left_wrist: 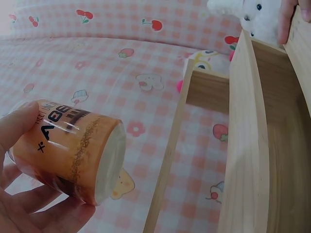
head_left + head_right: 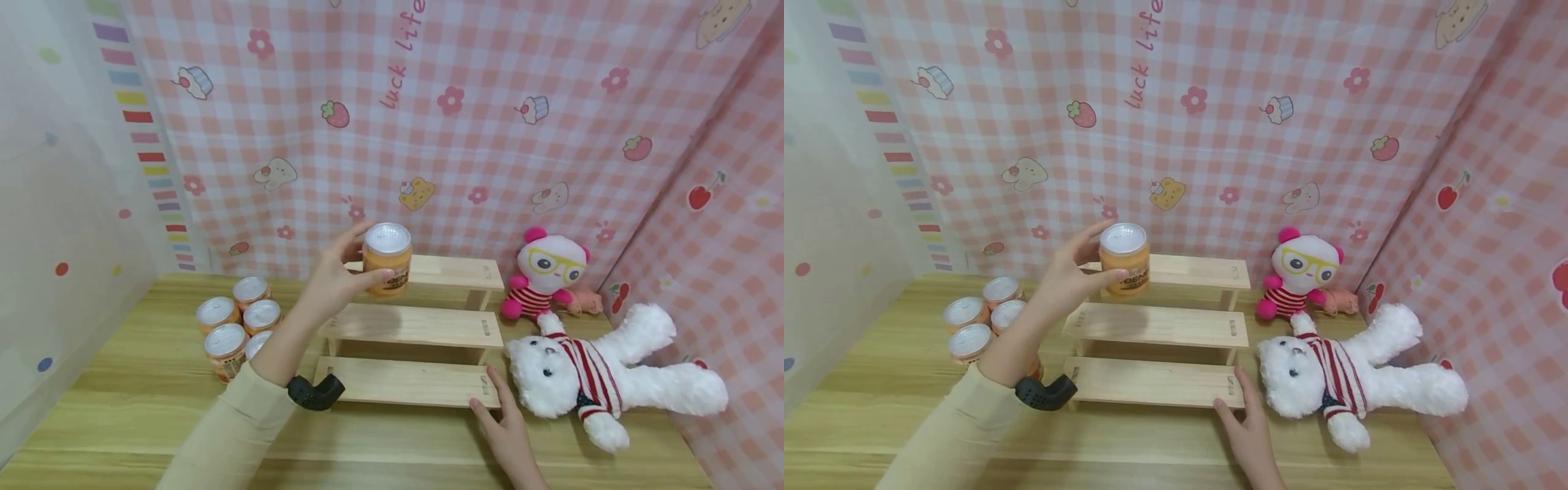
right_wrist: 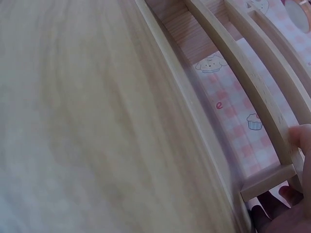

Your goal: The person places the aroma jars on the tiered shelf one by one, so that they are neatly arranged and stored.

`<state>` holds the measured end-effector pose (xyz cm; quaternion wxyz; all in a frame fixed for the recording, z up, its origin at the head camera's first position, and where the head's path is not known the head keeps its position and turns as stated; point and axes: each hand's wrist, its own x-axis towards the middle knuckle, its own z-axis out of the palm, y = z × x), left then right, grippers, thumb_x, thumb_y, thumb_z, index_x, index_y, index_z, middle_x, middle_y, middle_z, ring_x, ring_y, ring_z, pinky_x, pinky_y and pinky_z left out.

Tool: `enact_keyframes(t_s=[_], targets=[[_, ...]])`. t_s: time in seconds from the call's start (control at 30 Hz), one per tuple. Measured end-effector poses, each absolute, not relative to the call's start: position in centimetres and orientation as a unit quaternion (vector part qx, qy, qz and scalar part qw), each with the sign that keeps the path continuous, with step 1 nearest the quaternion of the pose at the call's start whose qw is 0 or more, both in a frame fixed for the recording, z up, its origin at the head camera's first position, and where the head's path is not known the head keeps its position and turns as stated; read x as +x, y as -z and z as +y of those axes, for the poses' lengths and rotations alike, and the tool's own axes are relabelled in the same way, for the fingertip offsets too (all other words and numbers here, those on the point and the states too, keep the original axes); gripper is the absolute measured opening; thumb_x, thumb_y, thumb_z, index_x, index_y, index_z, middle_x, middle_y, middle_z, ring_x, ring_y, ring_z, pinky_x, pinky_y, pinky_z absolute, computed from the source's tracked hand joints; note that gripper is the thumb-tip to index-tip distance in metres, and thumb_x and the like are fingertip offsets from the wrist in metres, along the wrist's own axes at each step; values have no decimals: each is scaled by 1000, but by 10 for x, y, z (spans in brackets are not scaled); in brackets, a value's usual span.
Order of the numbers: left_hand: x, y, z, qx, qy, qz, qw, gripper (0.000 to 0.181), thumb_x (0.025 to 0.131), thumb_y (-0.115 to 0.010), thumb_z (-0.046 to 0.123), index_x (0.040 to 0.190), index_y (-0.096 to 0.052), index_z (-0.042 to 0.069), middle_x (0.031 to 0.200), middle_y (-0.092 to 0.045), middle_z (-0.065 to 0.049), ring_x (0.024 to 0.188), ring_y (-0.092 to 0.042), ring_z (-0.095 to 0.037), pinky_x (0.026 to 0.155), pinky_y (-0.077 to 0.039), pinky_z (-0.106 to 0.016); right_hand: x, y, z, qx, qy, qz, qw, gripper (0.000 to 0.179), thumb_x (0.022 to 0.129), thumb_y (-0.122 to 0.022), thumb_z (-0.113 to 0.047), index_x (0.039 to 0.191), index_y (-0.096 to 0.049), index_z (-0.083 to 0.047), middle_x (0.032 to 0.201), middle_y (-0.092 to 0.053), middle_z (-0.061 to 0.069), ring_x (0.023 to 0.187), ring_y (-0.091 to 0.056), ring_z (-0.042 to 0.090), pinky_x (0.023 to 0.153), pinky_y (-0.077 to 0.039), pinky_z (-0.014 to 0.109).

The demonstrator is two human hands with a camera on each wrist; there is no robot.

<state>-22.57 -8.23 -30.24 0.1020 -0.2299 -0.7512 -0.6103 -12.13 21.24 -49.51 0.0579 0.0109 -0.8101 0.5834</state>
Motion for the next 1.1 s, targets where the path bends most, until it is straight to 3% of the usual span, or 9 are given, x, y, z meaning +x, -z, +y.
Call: enact_keyframes(t_s=[0.33,1.1], targets=[[-239,297,-52,-208,612,-757,90,75,76,-83,21,141,-47,23,123,-61,-4,105,-58,-21,86,-50,-41,-122,496,211,6,-590,-806,50,69,94,-63,-18,150,-25,-4,155,-19,19,141,-11,32,111,-15,54],[-265,299,4,-223,632,-737,87,71,80,-79,19,143,-45,17,118,-62,-7,103,-57,-20,86,-50,-30,-121,494,211,7,-591,-805,50,70,94,-64,-22,150,-26,-3,155,-20,18,141,-11,32,110,-15,56]])
